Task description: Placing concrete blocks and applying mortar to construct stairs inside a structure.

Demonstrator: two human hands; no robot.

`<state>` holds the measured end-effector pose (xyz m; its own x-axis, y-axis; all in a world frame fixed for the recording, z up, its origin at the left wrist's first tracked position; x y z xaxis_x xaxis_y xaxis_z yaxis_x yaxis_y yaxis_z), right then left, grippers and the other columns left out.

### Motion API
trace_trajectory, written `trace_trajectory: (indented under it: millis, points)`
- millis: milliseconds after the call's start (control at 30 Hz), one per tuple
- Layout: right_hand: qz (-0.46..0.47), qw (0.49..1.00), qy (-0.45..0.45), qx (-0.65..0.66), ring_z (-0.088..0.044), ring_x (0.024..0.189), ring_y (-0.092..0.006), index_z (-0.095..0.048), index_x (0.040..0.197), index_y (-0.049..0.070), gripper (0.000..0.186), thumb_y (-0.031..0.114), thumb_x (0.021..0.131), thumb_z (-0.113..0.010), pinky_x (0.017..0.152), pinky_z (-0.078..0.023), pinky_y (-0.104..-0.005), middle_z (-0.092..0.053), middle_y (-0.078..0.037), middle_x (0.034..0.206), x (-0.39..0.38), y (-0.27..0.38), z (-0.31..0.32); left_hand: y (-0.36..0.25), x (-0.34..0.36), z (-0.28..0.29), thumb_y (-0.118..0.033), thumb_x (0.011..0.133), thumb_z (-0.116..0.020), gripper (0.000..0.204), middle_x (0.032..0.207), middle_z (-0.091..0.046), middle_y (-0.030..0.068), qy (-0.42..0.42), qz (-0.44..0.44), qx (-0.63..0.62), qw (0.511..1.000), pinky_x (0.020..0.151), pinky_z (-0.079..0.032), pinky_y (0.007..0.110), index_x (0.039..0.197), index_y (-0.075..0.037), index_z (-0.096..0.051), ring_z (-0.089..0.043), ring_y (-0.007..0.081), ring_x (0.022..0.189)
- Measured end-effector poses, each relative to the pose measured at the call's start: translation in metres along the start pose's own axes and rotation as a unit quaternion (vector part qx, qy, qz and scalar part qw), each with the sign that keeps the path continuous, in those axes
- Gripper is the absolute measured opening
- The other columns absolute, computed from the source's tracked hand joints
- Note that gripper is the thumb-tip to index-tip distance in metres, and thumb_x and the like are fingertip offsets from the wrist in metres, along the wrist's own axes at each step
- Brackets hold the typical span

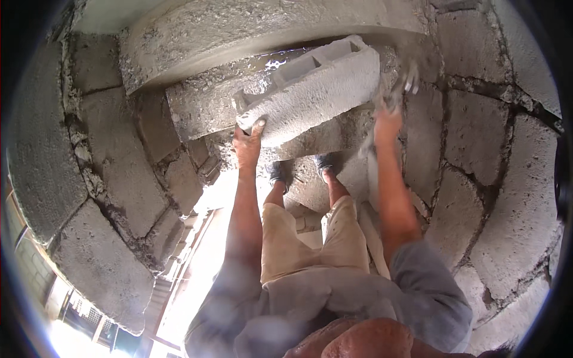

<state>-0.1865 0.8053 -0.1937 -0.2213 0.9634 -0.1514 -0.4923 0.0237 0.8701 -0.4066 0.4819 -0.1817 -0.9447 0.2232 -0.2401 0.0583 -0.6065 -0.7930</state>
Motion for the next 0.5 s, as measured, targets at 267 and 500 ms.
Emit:
trace_trajectory:
  millis: [267,500]
  points:
    - [0.133,0.973,0.18,-0.051,-0.049,0.057,-0.0061,-0.061,0.1,0.001,0.032,0.03,0.088,-0.07,0.05,-0.04,-0.0272,-0.054,0.004,0.065,-0.132,0.021,0.007,0.002,0.041,0.007,-0.054,0.073,-0.075,0.061,0.078,-0.064,0.0191,-0.005,0.038,-0.023,0.999,0.067,-0.046,0.042,0.09,0.004,-0.064,-0.057,0.0315,0.068]
    - [-0.076,0.958,0.271,0.051,-0.06,0.065,-0.0253,-0.06,0.099,-0.005,0.041,0.035,0.09,-0.062,0.062,-0.047,-0.0379,-0.061,-0.02,0.072,-0.141,-0.008,0.009,-0.014,-0.007,0.005,-0.054,0.075,-0.074,0.066,0.088,-0.066,0.0184,0.028,0.082,-0.026,0.996,0.079,-0.046,0.039,0.1,0.007,-0.065,-0.059,0.0261,0.082]
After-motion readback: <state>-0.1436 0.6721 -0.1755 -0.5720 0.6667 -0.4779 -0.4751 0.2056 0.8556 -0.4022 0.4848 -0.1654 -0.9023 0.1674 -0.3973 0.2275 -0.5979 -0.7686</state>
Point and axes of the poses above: each hand's wrist, its own x-axis towards the middle knuckle, its own z-axis out of the back of the hand, y = z × x, the point moved 2 cm from there along x, towards the middle knuckle
